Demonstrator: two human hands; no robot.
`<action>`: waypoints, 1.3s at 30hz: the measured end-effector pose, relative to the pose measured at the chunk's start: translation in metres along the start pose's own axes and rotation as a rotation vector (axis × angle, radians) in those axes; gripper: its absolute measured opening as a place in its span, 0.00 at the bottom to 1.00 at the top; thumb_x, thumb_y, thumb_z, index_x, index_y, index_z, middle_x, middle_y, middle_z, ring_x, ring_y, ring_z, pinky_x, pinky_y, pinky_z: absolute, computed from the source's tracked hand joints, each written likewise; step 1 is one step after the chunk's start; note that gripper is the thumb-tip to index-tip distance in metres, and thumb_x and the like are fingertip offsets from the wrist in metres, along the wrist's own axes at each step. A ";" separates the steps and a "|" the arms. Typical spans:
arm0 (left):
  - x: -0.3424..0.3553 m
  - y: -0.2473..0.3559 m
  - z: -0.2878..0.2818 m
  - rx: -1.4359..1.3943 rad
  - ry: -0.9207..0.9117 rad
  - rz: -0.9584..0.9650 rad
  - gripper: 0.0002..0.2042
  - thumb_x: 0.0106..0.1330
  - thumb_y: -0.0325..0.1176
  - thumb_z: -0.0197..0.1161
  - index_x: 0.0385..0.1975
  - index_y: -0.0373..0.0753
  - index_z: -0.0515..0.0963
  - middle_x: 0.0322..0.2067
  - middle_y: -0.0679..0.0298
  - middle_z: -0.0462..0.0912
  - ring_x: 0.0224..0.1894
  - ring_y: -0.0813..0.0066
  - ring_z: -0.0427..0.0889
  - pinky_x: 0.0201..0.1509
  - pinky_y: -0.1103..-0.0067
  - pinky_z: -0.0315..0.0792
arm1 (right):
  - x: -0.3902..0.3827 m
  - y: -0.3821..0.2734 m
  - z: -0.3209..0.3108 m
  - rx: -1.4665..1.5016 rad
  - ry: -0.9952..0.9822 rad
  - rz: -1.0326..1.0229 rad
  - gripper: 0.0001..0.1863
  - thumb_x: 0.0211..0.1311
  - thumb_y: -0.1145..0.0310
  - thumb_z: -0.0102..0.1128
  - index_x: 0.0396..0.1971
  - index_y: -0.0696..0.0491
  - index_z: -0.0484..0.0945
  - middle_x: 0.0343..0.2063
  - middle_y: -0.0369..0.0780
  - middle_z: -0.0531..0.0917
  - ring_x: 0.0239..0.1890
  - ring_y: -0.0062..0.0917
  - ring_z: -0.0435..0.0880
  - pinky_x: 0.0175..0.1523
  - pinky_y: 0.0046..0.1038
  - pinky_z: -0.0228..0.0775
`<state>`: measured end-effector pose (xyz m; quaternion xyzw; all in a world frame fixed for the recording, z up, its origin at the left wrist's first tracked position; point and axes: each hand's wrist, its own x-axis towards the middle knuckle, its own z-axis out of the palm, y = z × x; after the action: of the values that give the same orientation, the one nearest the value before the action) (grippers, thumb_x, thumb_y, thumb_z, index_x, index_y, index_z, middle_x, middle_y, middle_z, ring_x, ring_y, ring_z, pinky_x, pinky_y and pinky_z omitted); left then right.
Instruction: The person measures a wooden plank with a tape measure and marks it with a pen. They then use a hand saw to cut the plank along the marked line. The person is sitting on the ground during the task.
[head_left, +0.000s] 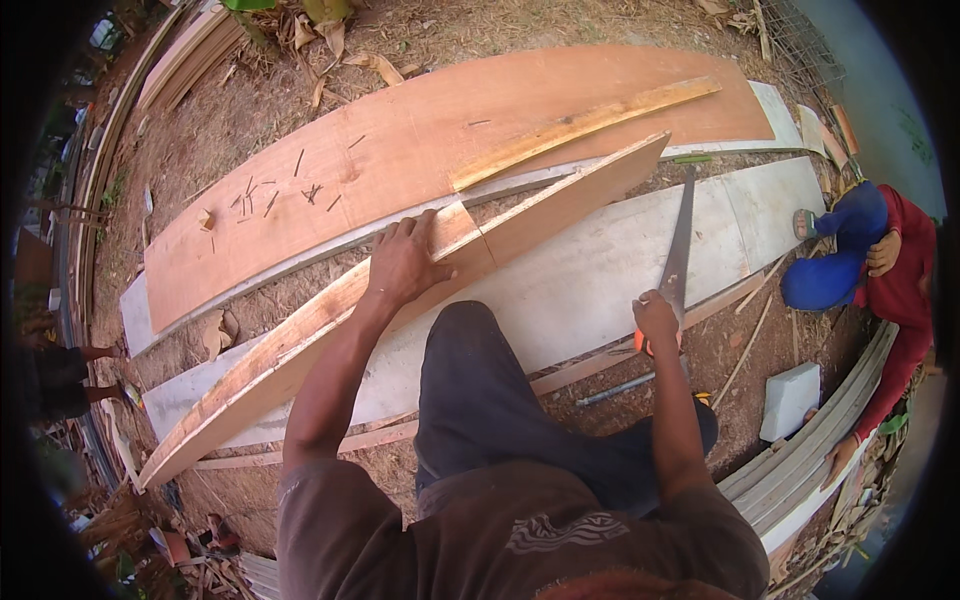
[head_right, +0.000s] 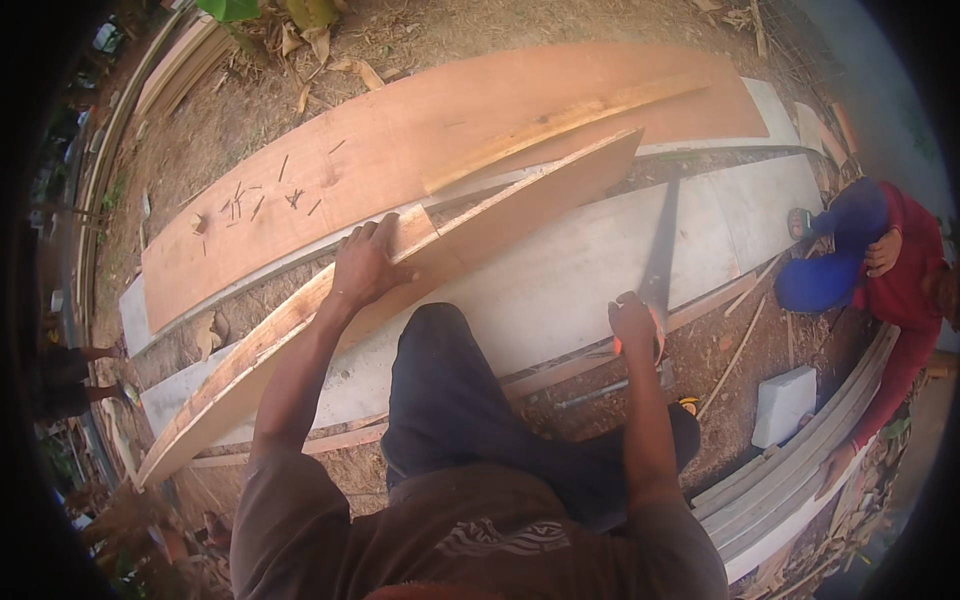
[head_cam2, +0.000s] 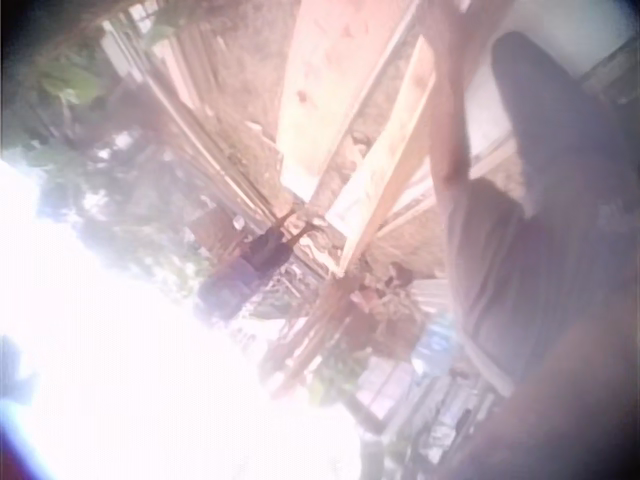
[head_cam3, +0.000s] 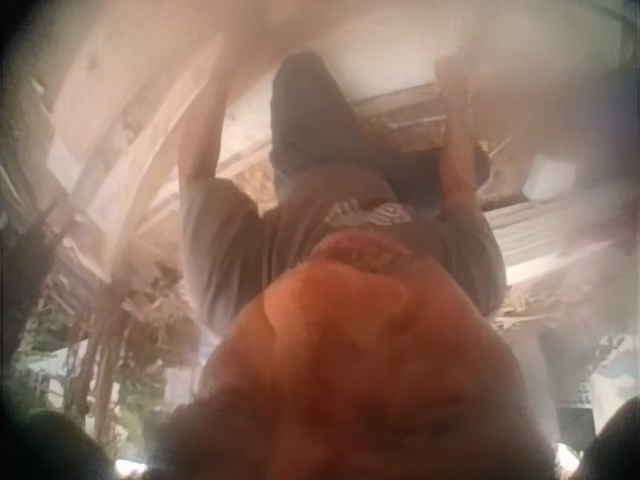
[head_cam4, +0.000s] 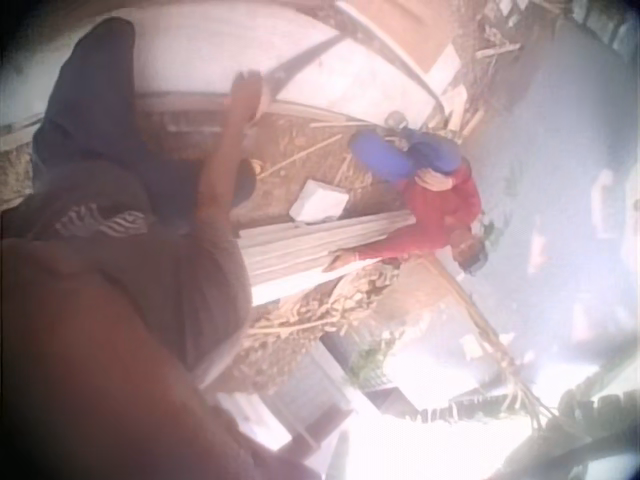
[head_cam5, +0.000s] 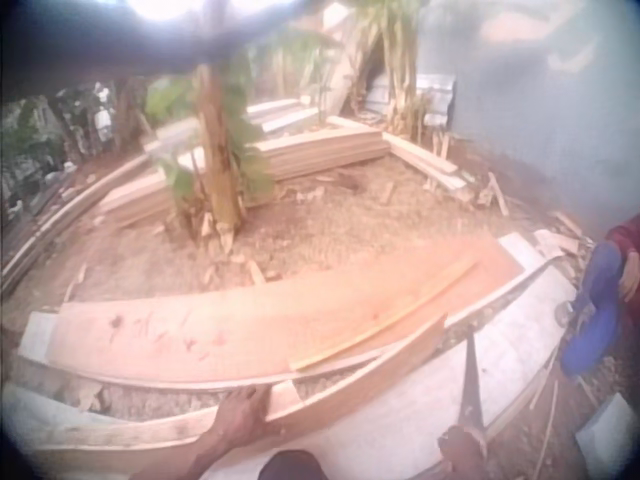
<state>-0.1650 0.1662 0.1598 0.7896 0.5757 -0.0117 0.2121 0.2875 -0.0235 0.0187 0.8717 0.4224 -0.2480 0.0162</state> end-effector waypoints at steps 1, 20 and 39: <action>-0.009 0.001 -0.014 0.021 0.119 0.036 0.49 0.42 0.50 0.82 0.67 0.43 0.67 0.52 0.53 0.79 0.58 0.52 0.77 0.63 0.57 0.68 | 0.015 -0.020 0.000 0.035 -0.019 -0.033 0.25 0.63 0.52 0.63 0.55 0.50 0.75 0.44 0.48 0.86 0.50 0.46 0.84 0.55 0.44 0.75; -0.002 -0.030 -0.133 0.021 0.359 -0.007 0.50 0.36 0.43 0.86 0.66 0.39 0.70 0.46 0.58 0.80 0.52 0.57 0.78 0.58 0.62 0.70 | 0.184 -0.385 0.039 0.679 0.248 0.471 0.62 0.56 0.54 0.72 0.75 0.61 0.32 0.60 0.59 0.64 0.60 0.49 0.75 0.60 0.45 0.76; -0.005 0.003 -0.124 0.019 0.342 -0.039 0.49 0.40 0.49 0.84 0.66 0.40 0.70 0.50 0.53 0.81 0.57 0.55 0.77 0.62 0.62 0.69 | -0.062 -0.162 0.066 1.141 -0.077 -0.605 0.44 0.52 0.71 0.70 0.70 0.61 0.63 0.56 0.46 0.74 0.61 0.36 0.74 0.68 0.32 0.63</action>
<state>-0.1917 0.2046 0.2751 0.7705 0.6187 0.1134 0.1033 0.1068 0.0194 0.0178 0.5761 0.4505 -0.4582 -0.5052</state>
